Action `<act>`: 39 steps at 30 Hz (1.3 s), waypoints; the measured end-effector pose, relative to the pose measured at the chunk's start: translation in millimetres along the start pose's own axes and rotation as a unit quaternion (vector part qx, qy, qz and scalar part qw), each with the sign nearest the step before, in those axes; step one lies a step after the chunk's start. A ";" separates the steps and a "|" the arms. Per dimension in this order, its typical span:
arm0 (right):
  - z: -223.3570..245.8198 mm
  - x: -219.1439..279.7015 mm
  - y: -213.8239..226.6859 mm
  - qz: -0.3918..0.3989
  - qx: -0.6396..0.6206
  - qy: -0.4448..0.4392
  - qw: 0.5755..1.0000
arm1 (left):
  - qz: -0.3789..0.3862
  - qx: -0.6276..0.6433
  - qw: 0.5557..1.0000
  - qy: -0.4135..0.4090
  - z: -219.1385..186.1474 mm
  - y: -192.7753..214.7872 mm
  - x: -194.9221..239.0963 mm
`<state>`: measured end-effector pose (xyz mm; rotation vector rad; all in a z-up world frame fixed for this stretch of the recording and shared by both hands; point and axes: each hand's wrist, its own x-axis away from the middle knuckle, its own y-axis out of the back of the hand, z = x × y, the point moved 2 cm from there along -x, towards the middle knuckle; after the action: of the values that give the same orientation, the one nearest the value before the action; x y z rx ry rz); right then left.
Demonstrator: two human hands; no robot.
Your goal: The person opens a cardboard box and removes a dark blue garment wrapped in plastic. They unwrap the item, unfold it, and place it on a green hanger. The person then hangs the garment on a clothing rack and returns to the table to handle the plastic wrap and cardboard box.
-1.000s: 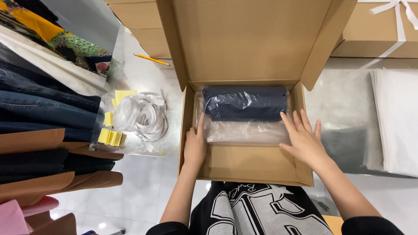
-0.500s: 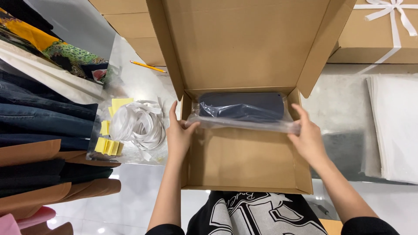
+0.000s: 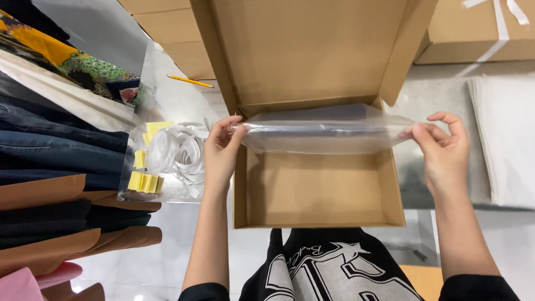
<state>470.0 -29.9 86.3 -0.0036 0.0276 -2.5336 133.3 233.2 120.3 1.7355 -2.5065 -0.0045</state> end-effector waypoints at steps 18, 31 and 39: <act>-30.4 267.2 63.0 -0.057 0.032 -0.154 0.986 | 0.124 -0.012 0.978 0.167 56.1 66.4 193.2; -121.4 366.9 73.3 -0.241 -0.099 -0.302 0.917 | 0.045 0.056 0.941 0.329 161.2 113.0 326.9; -160.2 381.3 43.5 -0.089 -0.209 -0.354 0.907 | 0.054 0.056 0.952 0.297 154.6 107.5 332.7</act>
<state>180.4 -280.3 -76.2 -1.1322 0.2897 -2.4995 -95.3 -47.4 -2.9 1.3556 -2.1675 0.5855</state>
